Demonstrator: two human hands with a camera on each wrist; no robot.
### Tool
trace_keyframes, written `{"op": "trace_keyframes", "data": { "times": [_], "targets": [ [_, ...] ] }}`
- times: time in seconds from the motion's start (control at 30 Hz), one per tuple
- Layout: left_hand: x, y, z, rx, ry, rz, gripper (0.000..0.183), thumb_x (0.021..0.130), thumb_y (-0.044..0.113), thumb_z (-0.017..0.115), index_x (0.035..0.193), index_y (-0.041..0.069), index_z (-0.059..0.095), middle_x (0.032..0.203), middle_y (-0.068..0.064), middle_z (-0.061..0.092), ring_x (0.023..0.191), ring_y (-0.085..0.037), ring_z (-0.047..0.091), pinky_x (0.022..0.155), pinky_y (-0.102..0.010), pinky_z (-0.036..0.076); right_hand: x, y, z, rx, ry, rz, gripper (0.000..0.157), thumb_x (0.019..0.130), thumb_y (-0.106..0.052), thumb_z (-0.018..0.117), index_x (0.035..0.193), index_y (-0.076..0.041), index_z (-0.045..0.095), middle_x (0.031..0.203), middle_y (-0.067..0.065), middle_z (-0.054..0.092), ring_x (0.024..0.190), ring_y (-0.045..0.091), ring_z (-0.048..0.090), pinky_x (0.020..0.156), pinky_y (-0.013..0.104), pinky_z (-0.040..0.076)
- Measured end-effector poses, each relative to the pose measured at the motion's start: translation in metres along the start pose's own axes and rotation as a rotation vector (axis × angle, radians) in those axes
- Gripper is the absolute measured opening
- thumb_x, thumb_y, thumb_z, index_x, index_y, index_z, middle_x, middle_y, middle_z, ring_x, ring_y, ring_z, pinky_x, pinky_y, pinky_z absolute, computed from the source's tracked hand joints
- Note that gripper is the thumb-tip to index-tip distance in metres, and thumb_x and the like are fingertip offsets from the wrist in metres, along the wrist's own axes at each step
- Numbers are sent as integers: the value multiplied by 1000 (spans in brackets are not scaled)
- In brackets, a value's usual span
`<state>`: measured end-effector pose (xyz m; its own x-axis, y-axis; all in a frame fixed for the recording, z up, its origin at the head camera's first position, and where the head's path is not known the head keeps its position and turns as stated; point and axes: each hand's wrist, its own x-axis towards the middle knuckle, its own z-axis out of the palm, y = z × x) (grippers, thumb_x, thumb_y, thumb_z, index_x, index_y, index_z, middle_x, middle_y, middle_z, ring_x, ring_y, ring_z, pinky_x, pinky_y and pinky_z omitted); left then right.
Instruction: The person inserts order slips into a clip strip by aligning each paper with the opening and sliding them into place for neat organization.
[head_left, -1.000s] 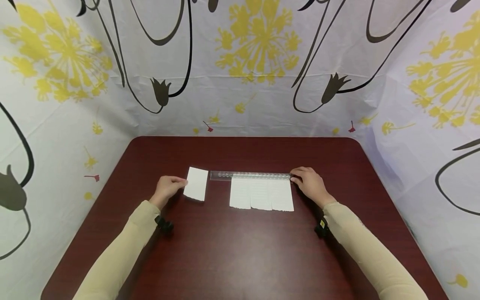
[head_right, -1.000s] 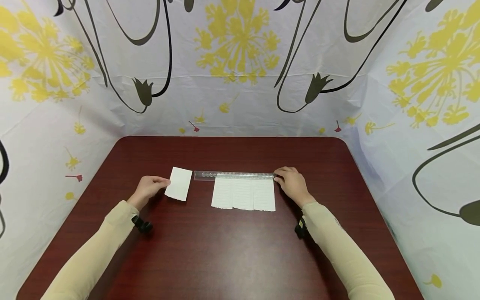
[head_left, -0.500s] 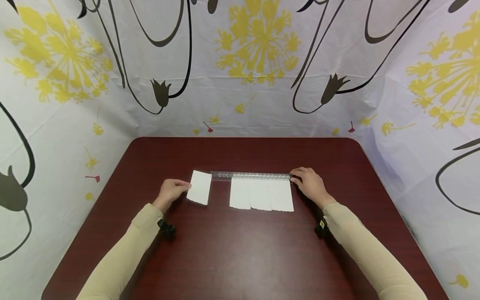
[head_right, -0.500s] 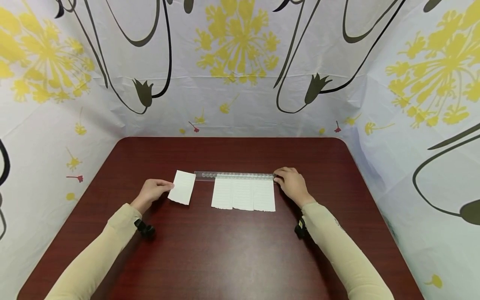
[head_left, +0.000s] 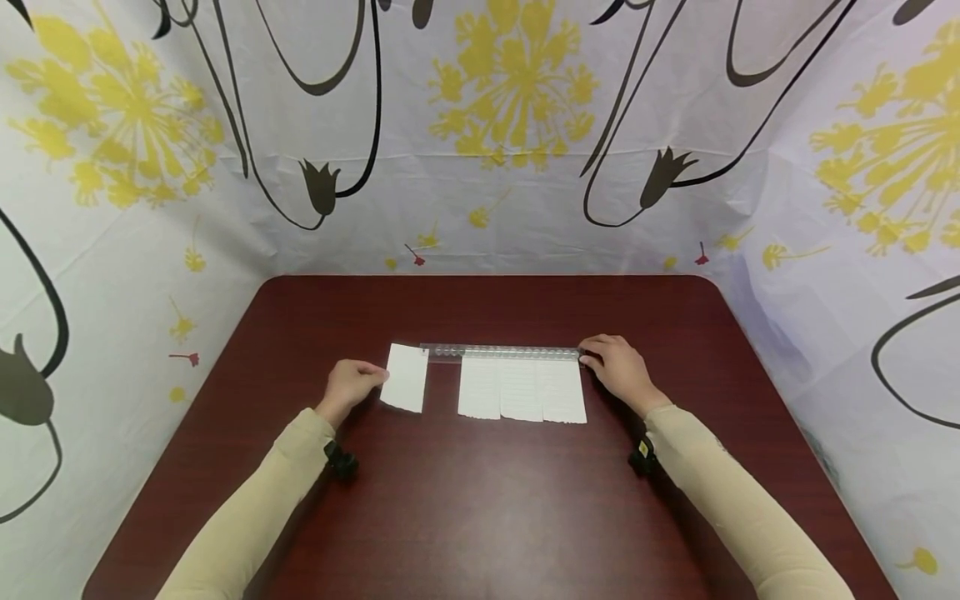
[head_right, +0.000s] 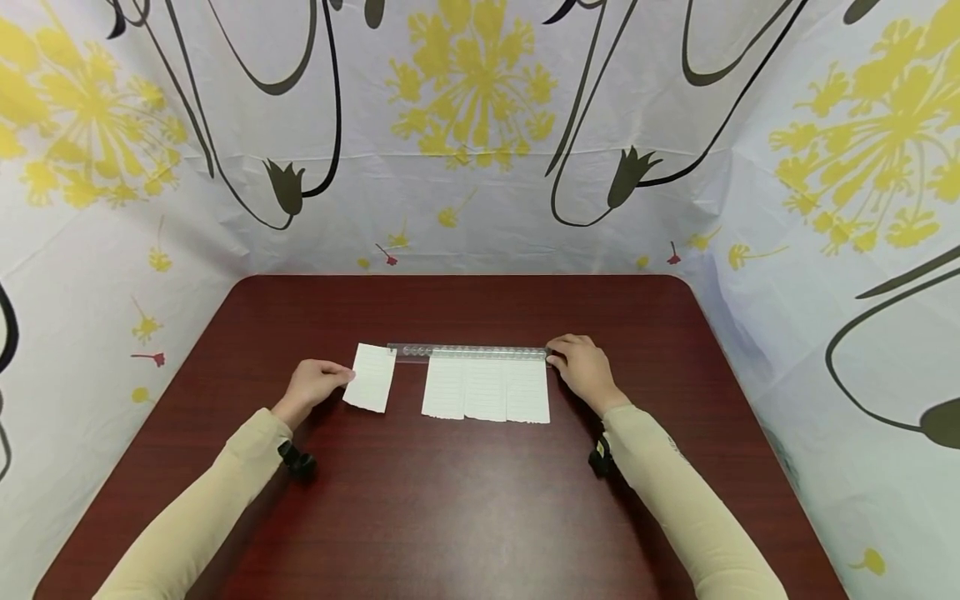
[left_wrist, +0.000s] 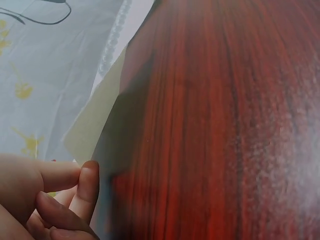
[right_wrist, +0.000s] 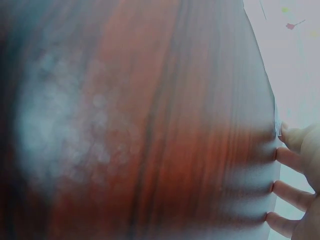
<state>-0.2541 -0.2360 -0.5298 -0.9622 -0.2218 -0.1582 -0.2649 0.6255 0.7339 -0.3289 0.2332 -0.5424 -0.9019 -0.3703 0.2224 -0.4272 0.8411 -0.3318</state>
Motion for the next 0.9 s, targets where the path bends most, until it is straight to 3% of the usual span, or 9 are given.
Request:
{"op": "trace_keyframes", "data": {
  "times": [0.23, 0.47, 0.9],
  "targets": [
    [-3, 8, 1, 55, 15, 49, 26, 87, 27, 71, 96, 3, 79, 98, -15, 77, 101, -32, 69, 86, -41, 54, 0, -1, 0, 1, 4, -1, 29, 97, -24, 63, 122, -10, 69, 126, 13, 67, 124, 39, 56, 92, 59, 51],
    [-2, 12, 4, 77, 20, 86, 25, 88, 26, 70, 94, 3, 79, 86, -11, 78, 95, -30, 71, 83, -38, 54, 0, 0, 0, 1, 6, -2, 30, 96, -24, 64, 123, -10, 69, 126, 13, 67, 123, 39, 57, 91, 59, 52],
    [-2, 14, 7, 71, -7, 88, 26, 89, 26, 70, 94, 3, 79, 82, -10, 78, 90, -26, 70, 75, -29, 51, 0, 0, 0, -7, 12, -3, 29, 96, -24, 64, 122, -11, 69, 126, 12, 68, 123, 38, 57, 91, 59, 52]
  ]
}}
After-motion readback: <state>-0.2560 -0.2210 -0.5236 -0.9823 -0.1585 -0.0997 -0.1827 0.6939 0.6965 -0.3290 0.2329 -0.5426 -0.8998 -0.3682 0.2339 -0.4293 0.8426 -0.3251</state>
